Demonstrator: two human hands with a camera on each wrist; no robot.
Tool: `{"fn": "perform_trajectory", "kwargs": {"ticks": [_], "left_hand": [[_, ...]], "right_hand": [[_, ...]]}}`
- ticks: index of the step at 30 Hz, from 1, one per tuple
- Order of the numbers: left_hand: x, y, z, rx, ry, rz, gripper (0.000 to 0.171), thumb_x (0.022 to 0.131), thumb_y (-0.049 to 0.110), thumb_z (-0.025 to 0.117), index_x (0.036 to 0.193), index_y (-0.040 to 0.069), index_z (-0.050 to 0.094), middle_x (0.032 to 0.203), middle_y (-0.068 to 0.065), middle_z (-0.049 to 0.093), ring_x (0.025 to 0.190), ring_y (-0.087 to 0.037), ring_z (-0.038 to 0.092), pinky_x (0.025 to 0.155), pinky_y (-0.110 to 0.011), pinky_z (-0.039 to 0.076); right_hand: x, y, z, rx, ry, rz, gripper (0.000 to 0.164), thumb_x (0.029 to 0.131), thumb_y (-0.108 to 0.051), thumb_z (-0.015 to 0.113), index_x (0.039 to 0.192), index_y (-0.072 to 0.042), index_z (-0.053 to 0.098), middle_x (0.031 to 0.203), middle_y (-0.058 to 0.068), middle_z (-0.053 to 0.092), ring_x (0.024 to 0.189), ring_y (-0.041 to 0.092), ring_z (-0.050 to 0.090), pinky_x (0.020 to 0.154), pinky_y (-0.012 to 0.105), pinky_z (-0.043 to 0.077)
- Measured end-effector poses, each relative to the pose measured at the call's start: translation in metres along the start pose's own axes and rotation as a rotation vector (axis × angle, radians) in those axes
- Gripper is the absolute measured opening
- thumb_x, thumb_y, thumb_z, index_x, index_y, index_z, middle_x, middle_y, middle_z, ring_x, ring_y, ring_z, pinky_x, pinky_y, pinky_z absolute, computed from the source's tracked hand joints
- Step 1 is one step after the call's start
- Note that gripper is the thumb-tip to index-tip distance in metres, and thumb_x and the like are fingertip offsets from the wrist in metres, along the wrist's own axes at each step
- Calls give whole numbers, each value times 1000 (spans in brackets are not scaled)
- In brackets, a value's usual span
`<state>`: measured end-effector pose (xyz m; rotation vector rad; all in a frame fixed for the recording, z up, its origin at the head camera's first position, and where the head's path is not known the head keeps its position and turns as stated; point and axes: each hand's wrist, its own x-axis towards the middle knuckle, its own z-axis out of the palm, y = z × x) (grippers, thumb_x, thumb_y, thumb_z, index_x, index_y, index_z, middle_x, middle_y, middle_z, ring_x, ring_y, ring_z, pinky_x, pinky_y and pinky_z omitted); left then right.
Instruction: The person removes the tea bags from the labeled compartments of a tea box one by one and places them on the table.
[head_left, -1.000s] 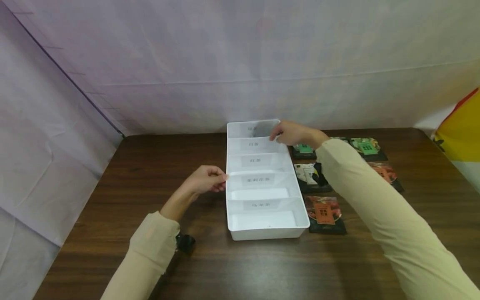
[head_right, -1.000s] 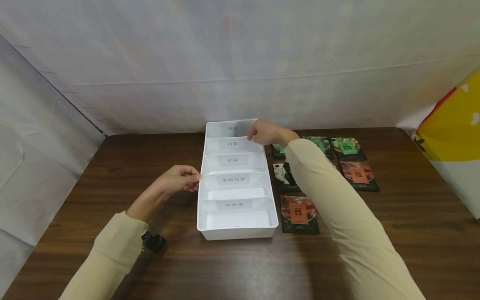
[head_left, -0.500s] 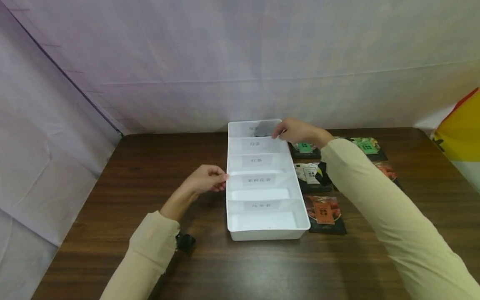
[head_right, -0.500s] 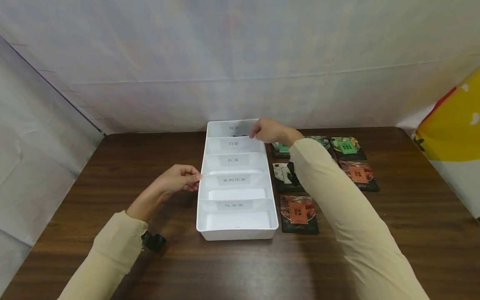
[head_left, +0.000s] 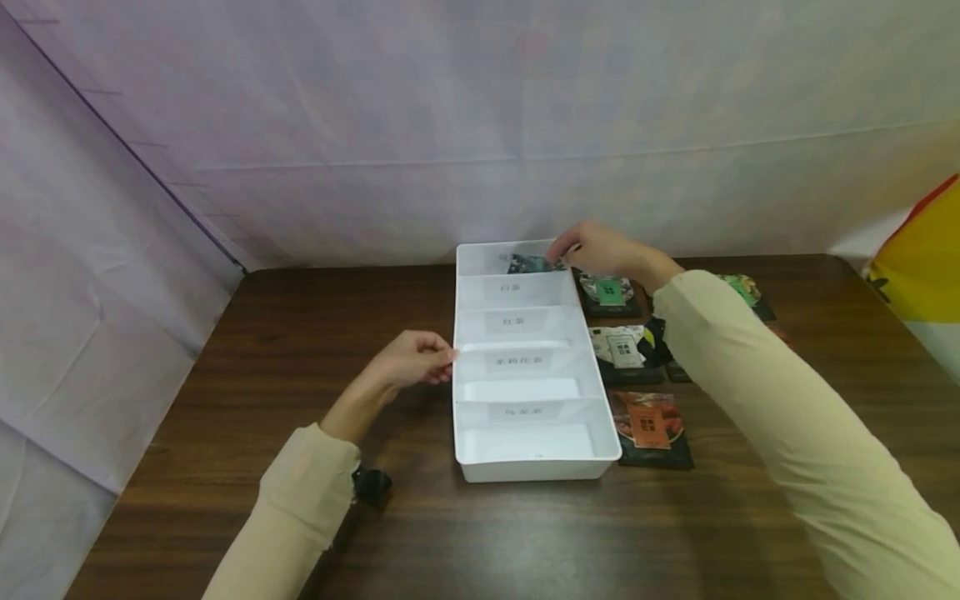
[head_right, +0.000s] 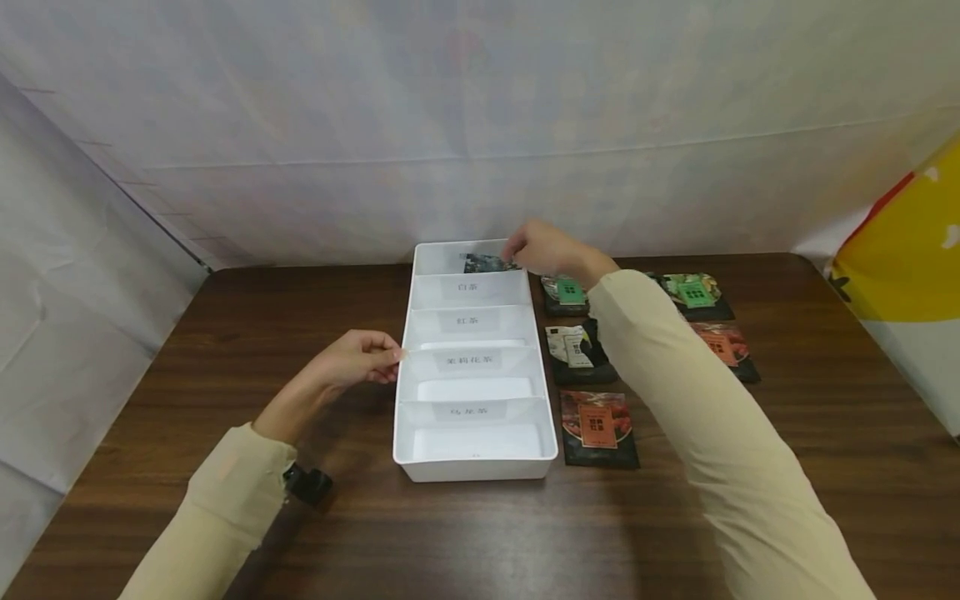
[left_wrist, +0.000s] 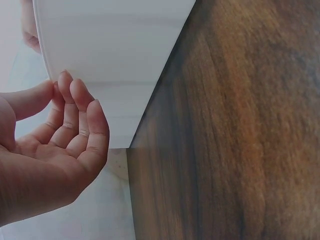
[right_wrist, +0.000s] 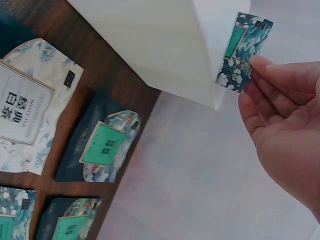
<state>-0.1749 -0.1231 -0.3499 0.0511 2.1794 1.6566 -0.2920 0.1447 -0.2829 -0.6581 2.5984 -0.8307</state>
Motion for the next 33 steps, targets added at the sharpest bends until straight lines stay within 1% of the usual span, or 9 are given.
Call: {"fn": "perform_trajectory", "kwargs": {"ticks": [10,14,17,19,22,24,28,31,33], "left_hand": [[0,0,-1,7,-1,-4,12,91,3,55,87,-9,55,64,-4,56,59,-10,54,62,-28,49],[0,-1,-1,7,0,-5,12,91,3,54,87,-9,55,65,-4,56,59,-11,54,62,-28,49],[1,-1,-1,7,0,-5,12,91,3,55,87,-9,55,65,-5,56,59,-11,55,62,-28,50],[1,-2,-1,7,-1,-4,12,91,3,55,86,-9,56,66,-6,57,59,-11,55,63,-29,50],[2,-2,-1,9,-2,-6,12,91,3,55,86,-8,56,67,-7,57,60,-11,55,64,-29,50],[2,-3,-1,5,0,-13,12,91,3,55,86,-8,56,68,-8,58,60,-12,55,64,-30,50],[2,-2,-1,4,0,-19,12,91,3,54,86,-7,56,68,-8,58,60,-12,55,66,-31,50],[2,-1,-1,5,-2,-19,12,91,3,54,86,-7,56,68,-8,58,60,-12,55,66,-32,50],[2,-1,0,4,0,-22,11,91,3,54,86,-7,56,68,-8,58,61,-12,55,67,-32,50]], "right_hand": [[-9,-13,-17,-29,72,-66,29,91,3,40,111,8,60,120,26,52,116,37,44,92,50,38],[-15,-21,-23,-35,86,-47,29,94,0,39,113,5,59,124,23,51,111,35,47,85,45,40],[-20,-25,-27,-34,99,-37,29,94,-1,38,114,4,59,125,22,50,108,33,48,80,43,38],[-23,-28,-31,-21,106,-33,30,94,-1,38,115,5,58,126,23,49,108,33,48,84,44,38],[-28,-30,-36,14,112,-24,30,94,0,38,117,5,57,128,23,48,115,34,45,92,47,37],[-32,-31,-41,31,123,-17,30,94,-1,38,118,5,56,129,22,47,108,35,47,86,45,40],[-41,-30,-51,32,144,-19,29,95,-3,39,118,3,56,130,21,47,107,32,47,78,41,39],[-50,-27,-58,13,154,-23,29,96,-6,40,118,2,57,129,20,48,115,32,45,85,44,38],[-57,-24,-63,0,157,-18,29,96,-8,41,118,2,58,128,20,48,116,33,44,90,49,37]]}}
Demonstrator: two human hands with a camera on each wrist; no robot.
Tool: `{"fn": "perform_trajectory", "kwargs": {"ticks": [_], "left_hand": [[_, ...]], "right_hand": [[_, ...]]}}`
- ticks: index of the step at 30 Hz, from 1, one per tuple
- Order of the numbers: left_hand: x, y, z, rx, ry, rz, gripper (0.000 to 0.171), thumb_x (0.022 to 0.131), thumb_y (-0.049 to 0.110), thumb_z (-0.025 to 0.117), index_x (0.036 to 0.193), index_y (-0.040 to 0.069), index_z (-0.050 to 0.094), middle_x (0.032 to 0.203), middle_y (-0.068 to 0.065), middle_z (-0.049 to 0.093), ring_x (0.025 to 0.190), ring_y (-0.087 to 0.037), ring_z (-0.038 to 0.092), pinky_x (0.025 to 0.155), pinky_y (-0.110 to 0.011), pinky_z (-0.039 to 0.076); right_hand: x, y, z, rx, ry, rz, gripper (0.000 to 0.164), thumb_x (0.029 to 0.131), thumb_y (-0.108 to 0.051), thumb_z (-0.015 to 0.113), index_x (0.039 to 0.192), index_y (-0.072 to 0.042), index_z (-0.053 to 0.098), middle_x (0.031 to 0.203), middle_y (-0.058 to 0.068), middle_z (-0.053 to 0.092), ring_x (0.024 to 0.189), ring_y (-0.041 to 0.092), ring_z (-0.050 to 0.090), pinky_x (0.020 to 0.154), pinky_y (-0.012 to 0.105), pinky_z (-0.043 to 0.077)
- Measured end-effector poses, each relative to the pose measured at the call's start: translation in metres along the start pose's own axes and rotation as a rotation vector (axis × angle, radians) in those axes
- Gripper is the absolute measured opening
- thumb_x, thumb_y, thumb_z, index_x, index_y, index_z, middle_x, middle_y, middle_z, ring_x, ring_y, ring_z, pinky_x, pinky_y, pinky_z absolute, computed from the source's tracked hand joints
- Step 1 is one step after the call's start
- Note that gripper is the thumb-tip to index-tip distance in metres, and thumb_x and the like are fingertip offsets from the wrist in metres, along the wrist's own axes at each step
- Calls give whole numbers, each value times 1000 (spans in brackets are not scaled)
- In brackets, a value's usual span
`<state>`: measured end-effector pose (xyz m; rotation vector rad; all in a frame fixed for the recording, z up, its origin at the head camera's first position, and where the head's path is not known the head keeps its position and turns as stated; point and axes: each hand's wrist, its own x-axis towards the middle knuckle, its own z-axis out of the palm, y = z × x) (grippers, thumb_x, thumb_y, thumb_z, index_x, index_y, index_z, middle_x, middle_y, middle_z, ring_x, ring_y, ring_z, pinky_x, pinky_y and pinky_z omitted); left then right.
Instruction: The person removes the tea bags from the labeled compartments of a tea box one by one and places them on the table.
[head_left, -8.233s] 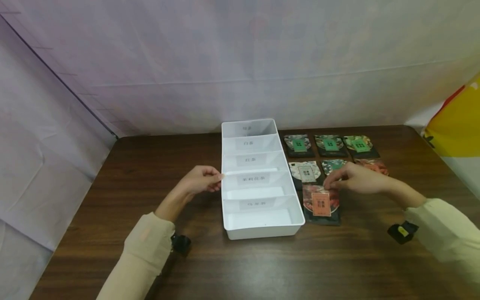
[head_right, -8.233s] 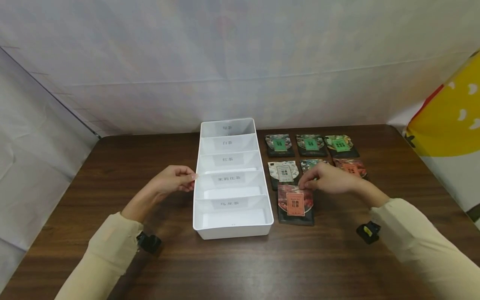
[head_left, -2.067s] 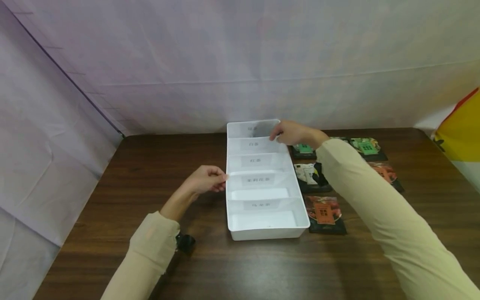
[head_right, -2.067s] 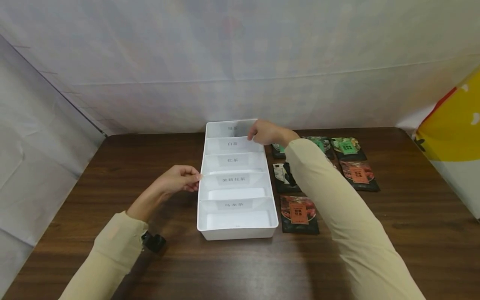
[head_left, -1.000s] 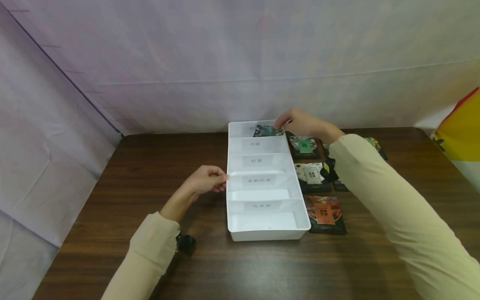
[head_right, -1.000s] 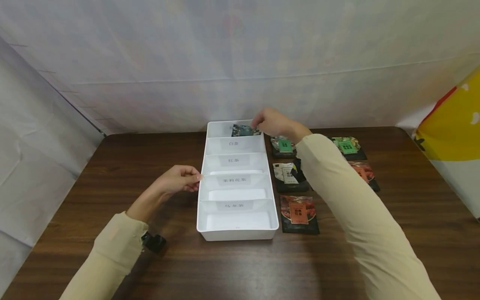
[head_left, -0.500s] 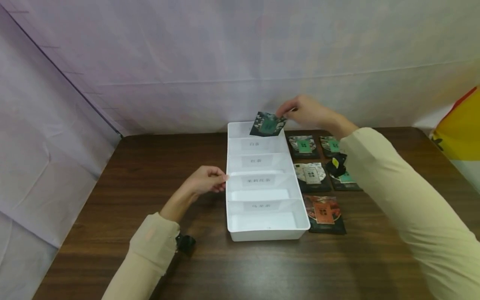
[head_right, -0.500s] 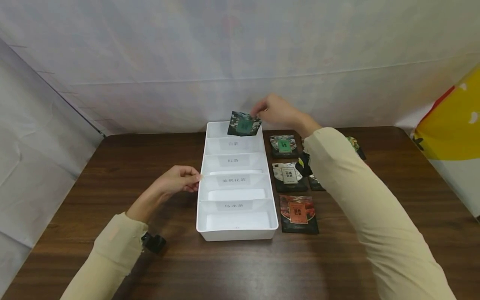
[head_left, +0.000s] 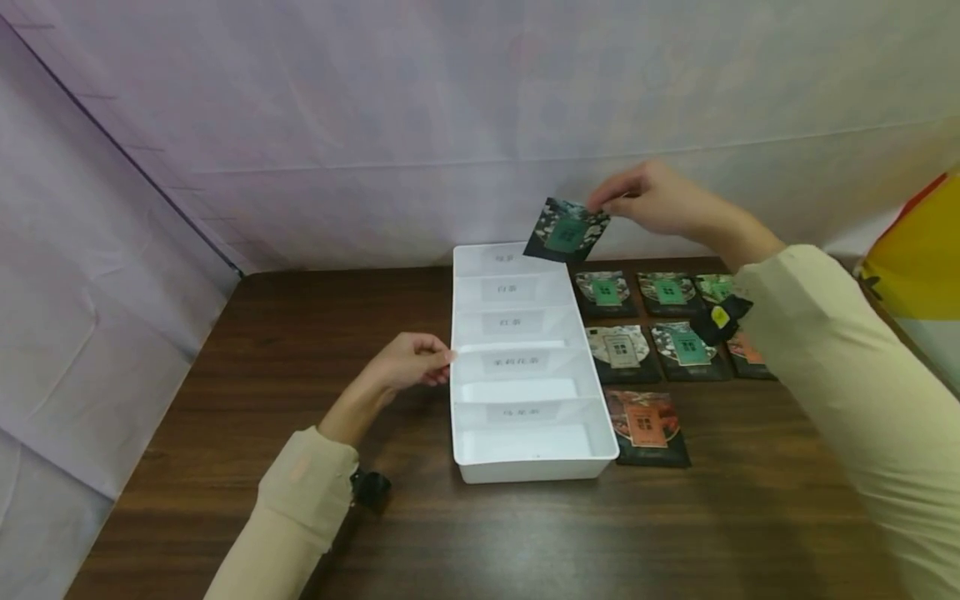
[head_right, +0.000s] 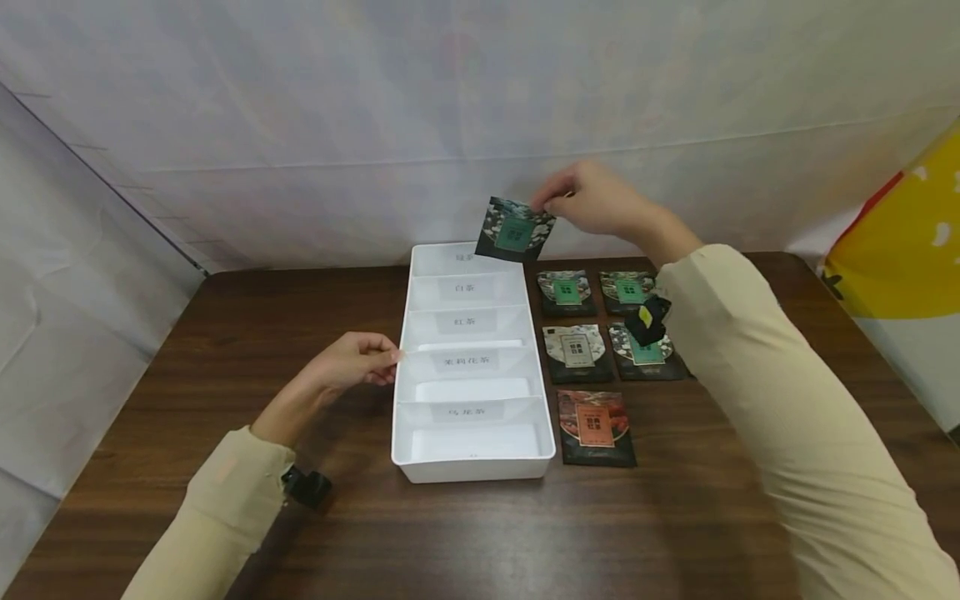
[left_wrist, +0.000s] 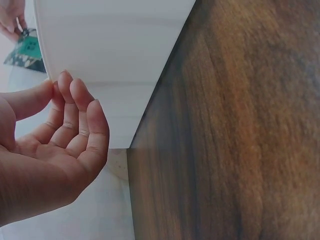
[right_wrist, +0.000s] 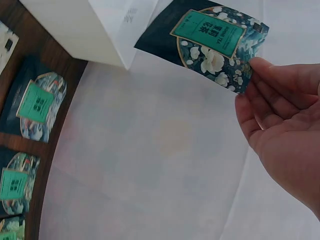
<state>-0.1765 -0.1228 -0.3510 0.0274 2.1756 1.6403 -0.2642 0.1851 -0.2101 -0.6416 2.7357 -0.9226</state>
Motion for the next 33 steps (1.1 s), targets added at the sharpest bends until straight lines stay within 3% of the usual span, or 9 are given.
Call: {"fn": "perform_trajectory", "kwargs": {"ticks": [6,13,17,20,22,26,28,33], "left_hand": [[0,1,0,0,-5,-2,11,91,3,54,87,-7,56,68,-6,57,60,-12,55,68,-33,50],[0,0,-1,3,-8,3,12,91,4,54,88,-8,55,67,-4,56,60,-11,55,68,-33,50],[0,0,-2,6,-6,1,13,91,4,54,89,-8,56,67,-5,56,61,-12,55,68,-33,50],[0,1,-3,10,-4,4,13,91,4,54,89,-8,56,67,-5,57,61,-12,55,68,-32,50],[0,1,-3,13,-2,4,13,91,4,54,88,-8,56,67,-5,57,61,-12,55,67,-32,50],[0,1,-5,14,-4,3,13,91,4,54,88,-8,56,67,-5,57,61,-12,55,68,-33,50],[1,0,-5,12,-5,5,13,91,4,54,88,-7,56,67,-5,57,61,-12,56,68,-33,51],[2,-1,-6,7,-12,11,12,91,4,54,89,-8,56,68,-5,57,62,-12,56,68,-33,50]], "right_hand": [[-16,16,-10,-17,26,17,28,96,-10,42,115,2,59,127,22,49,116,36,44,92,54,35],[-35,41,-20,-91,41,17,27,96,-12,44,113,-2,62,122,20,54,109,31,50,86,46,40],[-46,54,-25,-153,39,22,26,96,-13,45,111,-4,64,119,20,56,85,19,55,72,30,42],[-55,63,-27,-184,35,38,25,96,-13,46,110,-5,65,117,20,57,68,16,48,62,27,36],[-61,68,-28,-190,21,63,26,96,-15,46,110,-5,65,117,20,58,67,15,50,62,26,38],[-76,77,-25,-220,-20,89,26,97,-16,45,109,-9,66,116,16,59,93,14,56,73,28,45],[-84,82,-23,-237,-40,77,25,97,-15,45,108,-11,67,115,13,60,96,15,56,74,28,45],[-103,98,-17,-205,-85,86,26,97,-12,43,108,-8,66,112,15,60,70,14,53,60,28,41]]}}
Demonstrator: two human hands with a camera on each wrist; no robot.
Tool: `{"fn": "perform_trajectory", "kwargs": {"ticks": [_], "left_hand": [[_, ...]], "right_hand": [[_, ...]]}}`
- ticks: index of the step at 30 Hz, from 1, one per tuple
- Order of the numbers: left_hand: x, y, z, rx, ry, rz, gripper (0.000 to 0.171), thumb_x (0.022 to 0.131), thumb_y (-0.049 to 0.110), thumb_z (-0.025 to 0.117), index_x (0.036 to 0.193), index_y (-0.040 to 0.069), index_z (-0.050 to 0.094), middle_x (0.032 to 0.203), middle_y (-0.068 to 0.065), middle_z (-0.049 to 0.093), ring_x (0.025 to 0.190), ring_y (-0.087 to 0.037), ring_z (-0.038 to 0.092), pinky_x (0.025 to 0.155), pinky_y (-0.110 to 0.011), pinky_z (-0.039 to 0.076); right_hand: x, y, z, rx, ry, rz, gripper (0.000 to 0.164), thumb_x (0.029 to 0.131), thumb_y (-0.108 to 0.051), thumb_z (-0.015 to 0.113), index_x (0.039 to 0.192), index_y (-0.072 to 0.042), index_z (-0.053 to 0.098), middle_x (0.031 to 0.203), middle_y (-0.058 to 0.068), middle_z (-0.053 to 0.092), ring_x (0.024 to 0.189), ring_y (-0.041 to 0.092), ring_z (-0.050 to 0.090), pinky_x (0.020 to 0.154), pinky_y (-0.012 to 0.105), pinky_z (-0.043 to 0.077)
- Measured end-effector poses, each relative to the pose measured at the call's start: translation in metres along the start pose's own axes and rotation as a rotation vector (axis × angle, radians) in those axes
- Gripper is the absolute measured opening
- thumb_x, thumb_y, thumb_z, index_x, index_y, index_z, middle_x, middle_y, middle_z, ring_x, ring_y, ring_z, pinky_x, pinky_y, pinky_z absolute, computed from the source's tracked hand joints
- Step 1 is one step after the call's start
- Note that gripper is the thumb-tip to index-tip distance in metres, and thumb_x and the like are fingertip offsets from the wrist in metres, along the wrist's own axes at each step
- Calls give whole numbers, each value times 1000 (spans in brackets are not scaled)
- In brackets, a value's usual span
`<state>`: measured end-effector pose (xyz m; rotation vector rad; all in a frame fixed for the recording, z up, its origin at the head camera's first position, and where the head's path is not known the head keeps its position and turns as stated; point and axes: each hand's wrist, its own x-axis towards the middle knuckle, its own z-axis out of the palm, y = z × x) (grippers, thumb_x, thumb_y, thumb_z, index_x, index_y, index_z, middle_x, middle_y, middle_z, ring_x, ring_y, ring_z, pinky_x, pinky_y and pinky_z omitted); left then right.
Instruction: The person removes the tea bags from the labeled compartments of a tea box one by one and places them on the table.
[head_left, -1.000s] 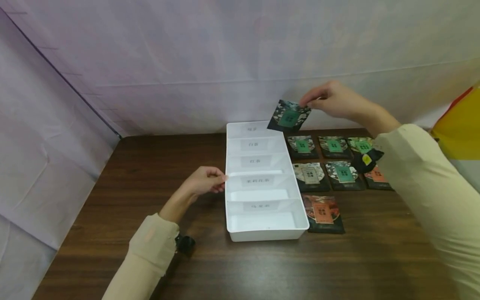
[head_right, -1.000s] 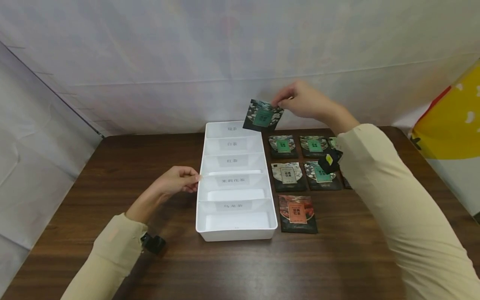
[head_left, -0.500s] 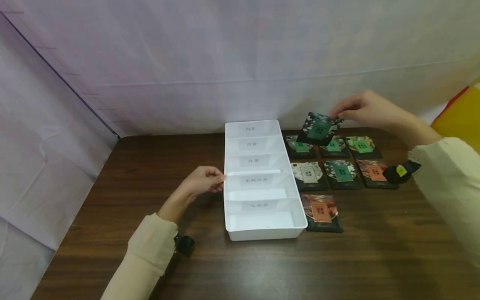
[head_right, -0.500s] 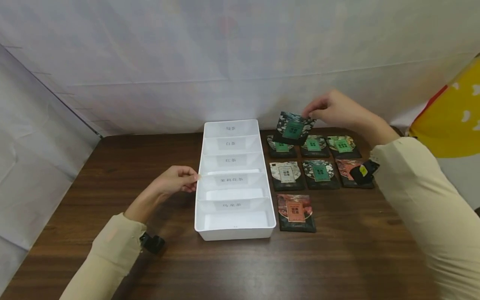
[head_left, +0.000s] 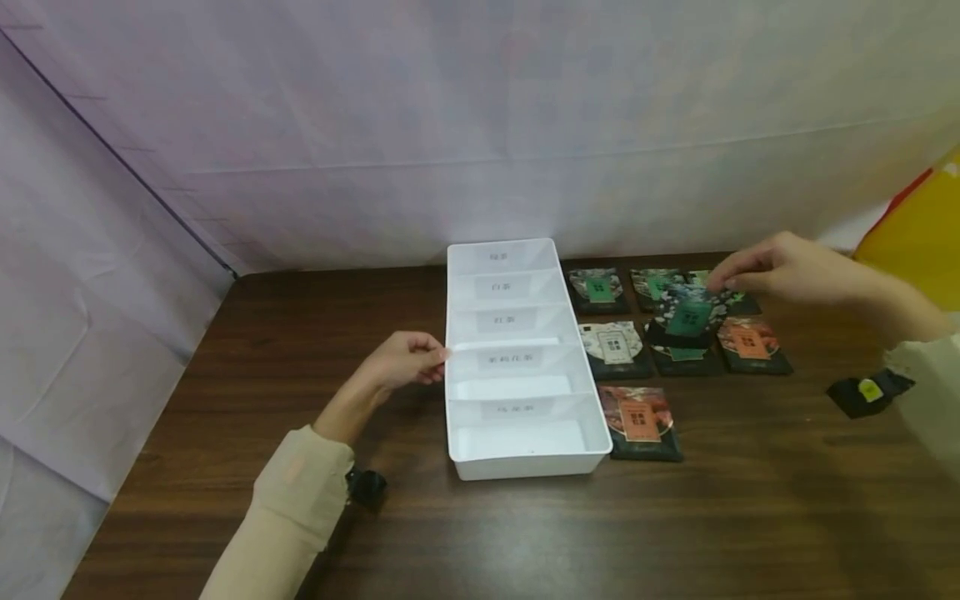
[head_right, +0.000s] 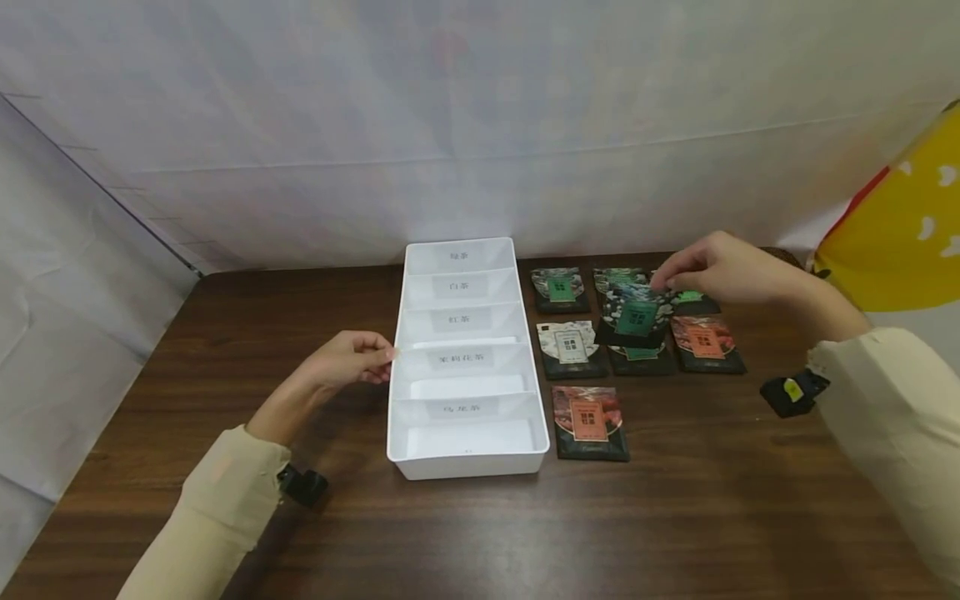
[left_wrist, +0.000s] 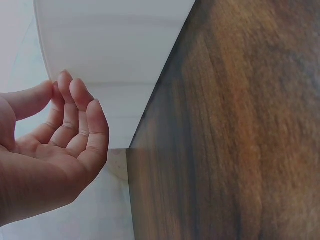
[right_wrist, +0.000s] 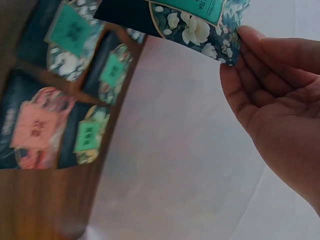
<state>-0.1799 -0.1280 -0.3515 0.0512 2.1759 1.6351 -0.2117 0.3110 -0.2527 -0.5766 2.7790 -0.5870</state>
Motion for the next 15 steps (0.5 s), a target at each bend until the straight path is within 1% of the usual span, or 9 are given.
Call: {"fn": "perform_trajectory", "kwargs": {"ticks": [2,4,6,7,8,10,11,13,15], "left_hand": [[0,0,0,1,-2,-1,13,92,4,53,89,-8,56,68,-5,57,62,-13,56,68,-33,50],[0,0,0,5,-2,-1,13,92,5,54,90,-8,56,69,-5,58,63,-13,56,68,-33,50],[0,0,0,7,-2,-3,13,92,5,54,90,-8,56,70,-6,58,63,-13,56,68,-33,50],[0,0,0,8,-3,-3,13,91,5,54,90,-8,56,70,-7,58,63,-13,56,68,-33,50],[0,0,0,9,-1,-2,13,91,5,54,89,-7,56,70,-7,58,63,-13,56,68,-33,50],[1,-1,-1,11,0,-4,13,91,5,54,89,-7,56,71,-8,58,63,-13,56,68,-33,50],[1,-1,-1,11,1,-4,13,91,5,54,90,-7,56,71,-8,59,63,-13,56,68,-33,50],[0,-1,-1,14,3,-4,13,92,5,54,90,-8,56,71,-8,59,63,-13,56,68,-33,50],[0,-1,-1,15,4,-3,14,92,6,54,90,-8,56,72,-8,59,63,-12,56,69,-33,50]], "right_hand": [[-6,9,5,46,-14,-8,25,97,-10,43,107,-4,65,108,17,61,59,13,50,54,28,41],[-12,18,10,80,-15,-16,23,96,-6,44,104,-3,66,104,13,62,55,13,49,51,28,41],[-18,28,16,98,-17,-31,22,94,-2,46,101,-3,67,102,11,63,58,11,51,51,27,41],[-20,33,18,99,-19,-49,22,93,-1,47,100,-4,68,100,8,64,62,8,54,53,25,43],[-21,37,20,94,-22,-57,22,93,-1,48,98,-7,68,98,4,65,66,5,56,55,23,44],[-24,45,24,83,-32,-90,22,91,-1,51,96,-10,70,99,0,66,81,1,58,63,20,46],[-25,49,25,77,-46,-107,22,91,-1,52,95,-12,70,99,0,66,84,-1,57,66,18,46],[-26,56,28,92,-77,-141,21,90,0,52,94,-11,70,98,-3,66,88,-2,57,69,18,47],[-27,60,31,109,-109,-139,20,90,1,52,94,-9,69,98,-3,66,88,-1,57,69,19,47]]}}
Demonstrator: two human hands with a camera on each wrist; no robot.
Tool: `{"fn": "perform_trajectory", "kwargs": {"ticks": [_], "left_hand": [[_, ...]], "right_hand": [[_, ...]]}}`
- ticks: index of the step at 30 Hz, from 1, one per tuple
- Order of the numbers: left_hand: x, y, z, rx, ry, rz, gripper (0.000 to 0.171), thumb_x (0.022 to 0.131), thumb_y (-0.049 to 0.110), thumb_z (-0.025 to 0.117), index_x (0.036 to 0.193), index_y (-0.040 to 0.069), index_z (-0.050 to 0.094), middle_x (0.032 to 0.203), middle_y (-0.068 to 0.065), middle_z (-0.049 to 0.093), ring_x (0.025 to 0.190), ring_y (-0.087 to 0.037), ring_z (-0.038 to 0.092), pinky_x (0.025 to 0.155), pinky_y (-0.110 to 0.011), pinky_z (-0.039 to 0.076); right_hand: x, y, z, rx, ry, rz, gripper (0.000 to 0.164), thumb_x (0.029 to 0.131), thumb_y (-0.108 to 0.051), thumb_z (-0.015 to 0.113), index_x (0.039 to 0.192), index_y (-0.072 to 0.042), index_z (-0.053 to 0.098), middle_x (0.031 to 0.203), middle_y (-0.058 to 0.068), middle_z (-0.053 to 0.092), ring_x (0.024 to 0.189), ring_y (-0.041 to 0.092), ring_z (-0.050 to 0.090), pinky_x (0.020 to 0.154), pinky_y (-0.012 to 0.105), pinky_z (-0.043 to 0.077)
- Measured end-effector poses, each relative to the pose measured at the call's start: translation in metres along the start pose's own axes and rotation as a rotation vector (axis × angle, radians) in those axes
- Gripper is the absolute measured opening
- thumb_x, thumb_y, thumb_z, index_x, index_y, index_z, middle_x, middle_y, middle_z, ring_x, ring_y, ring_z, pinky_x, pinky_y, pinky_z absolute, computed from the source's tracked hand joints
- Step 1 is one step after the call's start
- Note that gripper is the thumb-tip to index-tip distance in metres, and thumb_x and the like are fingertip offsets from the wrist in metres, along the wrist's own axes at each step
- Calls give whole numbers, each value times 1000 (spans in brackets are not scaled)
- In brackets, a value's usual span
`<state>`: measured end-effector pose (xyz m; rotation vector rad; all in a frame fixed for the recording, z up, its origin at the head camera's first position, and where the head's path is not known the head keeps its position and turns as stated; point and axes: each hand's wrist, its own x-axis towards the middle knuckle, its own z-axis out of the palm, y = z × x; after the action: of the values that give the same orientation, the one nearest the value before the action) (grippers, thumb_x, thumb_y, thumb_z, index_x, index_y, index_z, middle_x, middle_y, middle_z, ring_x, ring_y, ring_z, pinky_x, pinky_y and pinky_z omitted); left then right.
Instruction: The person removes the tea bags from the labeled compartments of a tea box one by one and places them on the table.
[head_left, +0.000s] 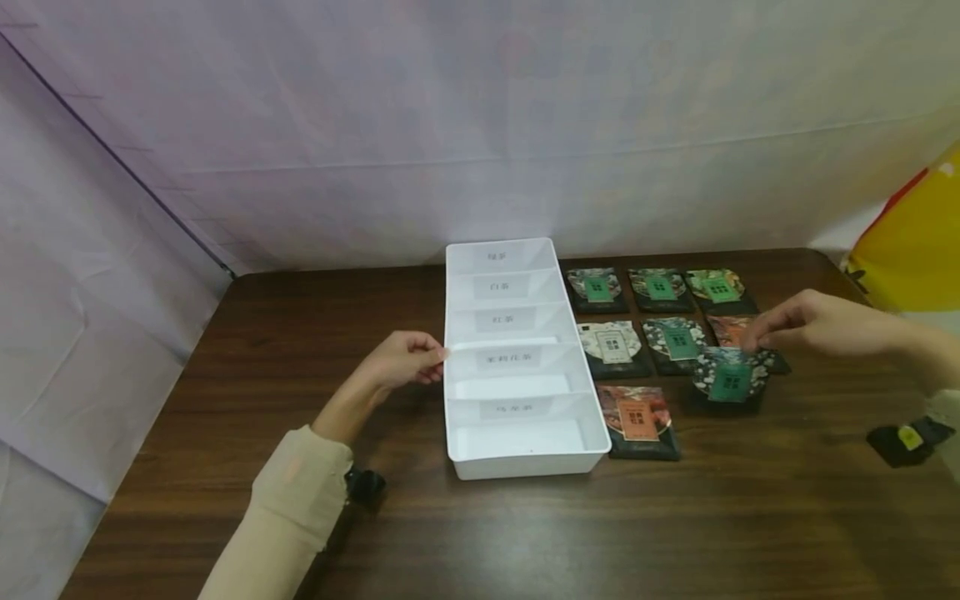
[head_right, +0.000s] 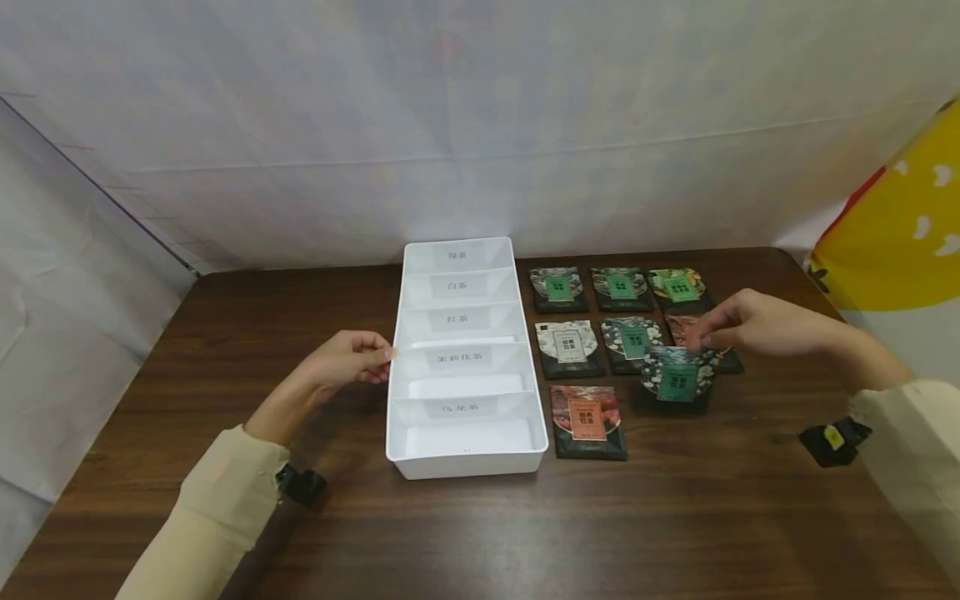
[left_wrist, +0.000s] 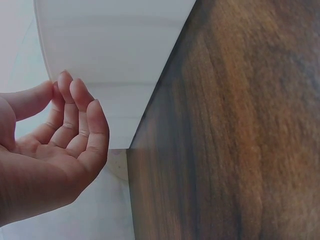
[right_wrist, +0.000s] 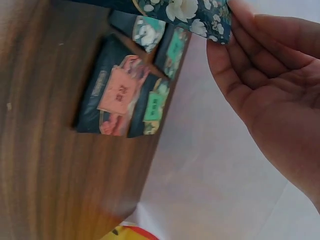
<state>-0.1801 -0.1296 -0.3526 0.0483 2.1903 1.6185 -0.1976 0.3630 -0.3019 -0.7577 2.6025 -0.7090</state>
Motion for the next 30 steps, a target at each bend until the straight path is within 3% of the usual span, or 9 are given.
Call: {"fn": "perform_trajectory", "kwargs": {"ticks": [7,17,20,24,30], "left_hand": [[0,0,0,-4,6,-2,14,91,5,54,90,-8,56,71,-7,59,62,-12,56,68,-33,50],[-1,0,-1,-6,5,-4,14,92,6,54,90,-8,56,71,-8,59,63,-12,56,68,-32,50],[0,0,0,-8,3,-6,14,92,6,54,91,-8,56,72,-8,59,63,-12,56,69,-33,51],[0,-1,0,-11,3,-8,14,92,6,54,91,-8,56,72,-8,59,63,-12,56,69,-33,50],[0,0,0,-11,6,-7,14,92,6,54,91,-8,56,71,-7,59,63,-12,56,69,-33,50]], "right_hand": [[1,11,14,78,-65,21,16,90,0,53,92,-4,68,94,-4,65,84,2,58,68,23,49],[10,23,37,156,-139,-89,19,89,4,50,94,-1,67,93,7,67,84,6,60,69,23,50],[12,25,44,172,-164,-100,18,90,4,50,94,0,67,93,4,67,84,7,60,69,24,50],[13,26,49,175,-172,-88,16,90,3,50,93,2,66,94,3,66,84,5,59,68,24,49],[14,25,52,140,-159,-29,17,90,2,51,95,-1,66,98,12,64,86,2,57,69,24,49]]}}
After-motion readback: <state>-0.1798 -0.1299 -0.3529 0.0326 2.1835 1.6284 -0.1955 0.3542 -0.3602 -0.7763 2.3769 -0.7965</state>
